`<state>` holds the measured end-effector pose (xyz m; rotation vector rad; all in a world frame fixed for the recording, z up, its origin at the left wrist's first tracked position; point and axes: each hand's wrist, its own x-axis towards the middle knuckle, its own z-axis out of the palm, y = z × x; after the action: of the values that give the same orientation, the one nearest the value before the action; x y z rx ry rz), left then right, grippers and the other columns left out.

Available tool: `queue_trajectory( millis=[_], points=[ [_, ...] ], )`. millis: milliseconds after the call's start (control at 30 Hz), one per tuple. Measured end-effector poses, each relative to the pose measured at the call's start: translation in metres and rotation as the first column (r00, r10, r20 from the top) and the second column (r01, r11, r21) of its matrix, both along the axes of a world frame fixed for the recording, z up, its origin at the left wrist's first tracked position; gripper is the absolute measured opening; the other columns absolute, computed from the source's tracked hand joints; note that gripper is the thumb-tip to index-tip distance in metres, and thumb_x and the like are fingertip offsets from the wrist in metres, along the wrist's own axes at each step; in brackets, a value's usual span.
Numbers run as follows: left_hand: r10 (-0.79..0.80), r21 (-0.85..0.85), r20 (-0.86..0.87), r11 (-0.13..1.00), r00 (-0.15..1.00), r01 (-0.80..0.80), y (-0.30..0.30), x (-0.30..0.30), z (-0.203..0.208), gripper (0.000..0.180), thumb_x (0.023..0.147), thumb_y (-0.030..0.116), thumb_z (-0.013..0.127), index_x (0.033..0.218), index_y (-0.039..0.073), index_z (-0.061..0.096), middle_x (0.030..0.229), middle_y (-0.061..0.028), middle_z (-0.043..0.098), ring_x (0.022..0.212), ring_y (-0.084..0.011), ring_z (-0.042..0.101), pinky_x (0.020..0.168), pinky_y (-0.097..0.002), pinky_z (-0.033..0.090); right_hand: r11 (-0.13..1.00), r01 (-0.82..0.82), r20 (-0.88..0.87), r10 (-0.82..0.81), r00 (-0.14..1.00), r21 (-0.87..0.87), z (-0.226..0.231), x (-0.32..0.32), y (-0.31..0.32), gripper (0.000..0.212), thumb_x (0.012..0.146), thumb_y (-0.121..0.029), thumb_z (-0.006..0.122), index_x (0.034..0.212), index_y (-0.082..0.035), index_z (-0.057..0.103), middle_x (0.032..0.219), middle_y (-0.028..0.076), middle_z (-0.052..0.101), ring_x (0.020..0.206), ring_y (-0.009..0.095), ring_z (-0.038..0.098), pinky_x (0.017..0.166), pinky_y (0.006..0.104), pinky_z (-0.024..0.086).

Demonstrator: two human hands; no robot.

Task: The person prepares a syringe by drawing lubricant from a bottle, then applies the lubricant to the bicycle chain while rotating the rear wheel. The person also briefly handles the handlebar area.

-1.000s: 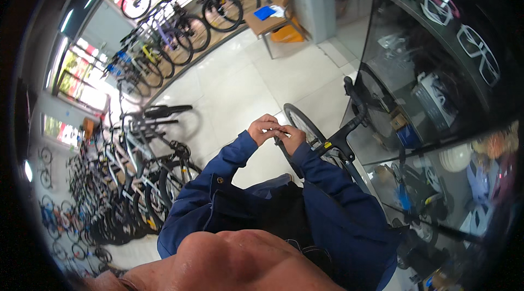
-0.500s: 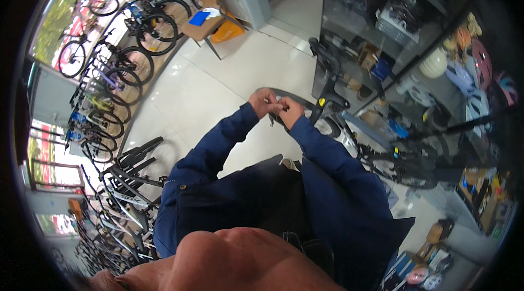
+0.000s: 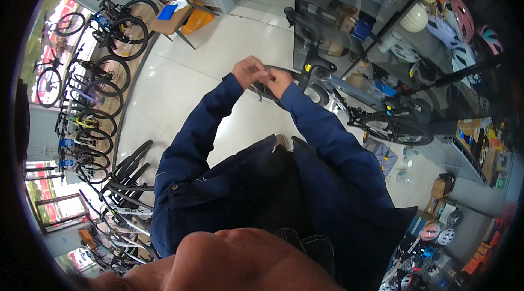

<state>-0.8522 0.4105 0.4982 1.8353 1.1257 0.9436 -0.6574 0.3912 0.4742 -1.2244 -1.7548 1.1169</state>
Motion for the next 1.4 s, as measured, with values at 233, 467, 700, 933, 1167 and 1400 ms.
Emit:
queue_trajectory(
  millis=[233, 467, 700, 933, 1167, 1400],
  points=[
    [0.039, -0.349, 0.199, 0.937, 0.979, 0.033, -0.003, 0.004, 0.009, 0.018, 0.091, 0.006, 0.081, 0.093, 0.001, 0.064, 0.086, -0.0034, 0.071, 0.079, -0.0081, 0.066, 0.072, -0.0237, 0.055, 0.999, -0.036, 0.028, 0.035, 0.999, 0.027, 0.017, 0.004, -0.002, 0.036, 0.083, -0.024, 0.086, 0.108, -0.002, 0.073, 0.092, 0.014, 0.075, 0.082, 0.026, 0.072, 0.079, 0.0363, 0.057],
    [-0.013, -0.327, 0.274, 0.939, 0.962, 0.106, 0.002, 0.002, 0.008, 0.016, 0.094, 0.002, 0.076, 0.101, -0.001, 0.062, 0.09, -0.0045, 0.071, 0.084, -0.0107, 0.069, 0.078, -0.025, 0.057, 0.996, -0.082, 0.294, 0.07, 0.953, 0.028, 0.025, 0.003, 0.005, 0.035, 0.081, -0.034, 0.084, 0.099, -0.006, 0.075, 0.09, 0.015, 0.075, 0.086, 0.034, 0.072, 0.082, 0.0417, 0.057],
    [-0.061, -0.381, 0.344, 0.903, 0.937, 0.199, -0.002, -0.006, 0.006, 0.022, 0.096, 0.006, 0.075, 0.115, -0.003, 0.068, 0.103, -0.0091, 0.076, 0.097, -0.0141, 0.071, 0.089, -0.0282, 0.058, 0.999, -0.027, 0.364, 0.032, 0.931, -0.018, 0.033, -0.009, 0.003, 0.033, 0.083, -0.036, 0.081, 0.098, -0.007, 0.076, 0.09, 0.017, 0.075, 0.088, 0.036, 0.072, 0.083, 0.0445, 0.057],
    [-0.039, -0.255, 0.268, 0.961, 0.963, 0.11, -0.002, -0.01, 0.015, 0.022, 0.098, 0.008, 0.074, 0.116, -0.004, 0.072, 0.107, -0.0081, 0.076, 0.101, -0.0153, 0.07, 0.093, -0.0303, 0.057, 0.998, -0.063, 0.36, 0.062, 0.931, -0.009, 0.036, -0.005, 0.013, 0.029, 0.084, -0.038, 0.076, 0.09, -0.01, 0.075, 0.083, 0.019, 0.073, 0.082, 0.039, 0.072, 0.079, 0.0449, 0.057],
    [0.129, -0.21, 0.391, 0.977, 0.911, -0.049, 0.003, 0.019, 0.073, 0.02, 0.098, 0.009, 0.073, 0.113, -0.005, 0.072, 0.112, -0.0095, 0.074, 0.093, -0.0138, 0.069, 0.087, -0.0281, 0.058, 0.998, -0.056, -0.078, 0.058, 0.995, 0.033, 0.092, 0.045, 0.007, 0.015, 0.09, -0.012, 0.078, 0.101, -0.003, 0.076, 0.084, 0.005, 0.075, 0.076, 0.01, 0.069, 0.072, 0.0274, 0.056],
    [0.11, -0.3, 0.575, 0.95, 0.81, 0.083, -0.052, 0.126, 0.072, 0.022, 0.101, 0.008, 0.068, 0.117, -0.006, 0.067, 0.113, -0.0156, 0.071, 0.099, -0.0195, 0.069, 0.088, -0.031, 0.059, 0.973, 0.068, -0.495, -0.171, 0.852, -0.221, 0.091, 0.144, -0.078, 0.018, 0.093, -0.007, 0.077, 0.109, -0.002, 0.074, 0.091, 0.003, 0.074, 0.082, 0.009, 0.068, 0.074, 0.0251, 0.056]
  ],
)
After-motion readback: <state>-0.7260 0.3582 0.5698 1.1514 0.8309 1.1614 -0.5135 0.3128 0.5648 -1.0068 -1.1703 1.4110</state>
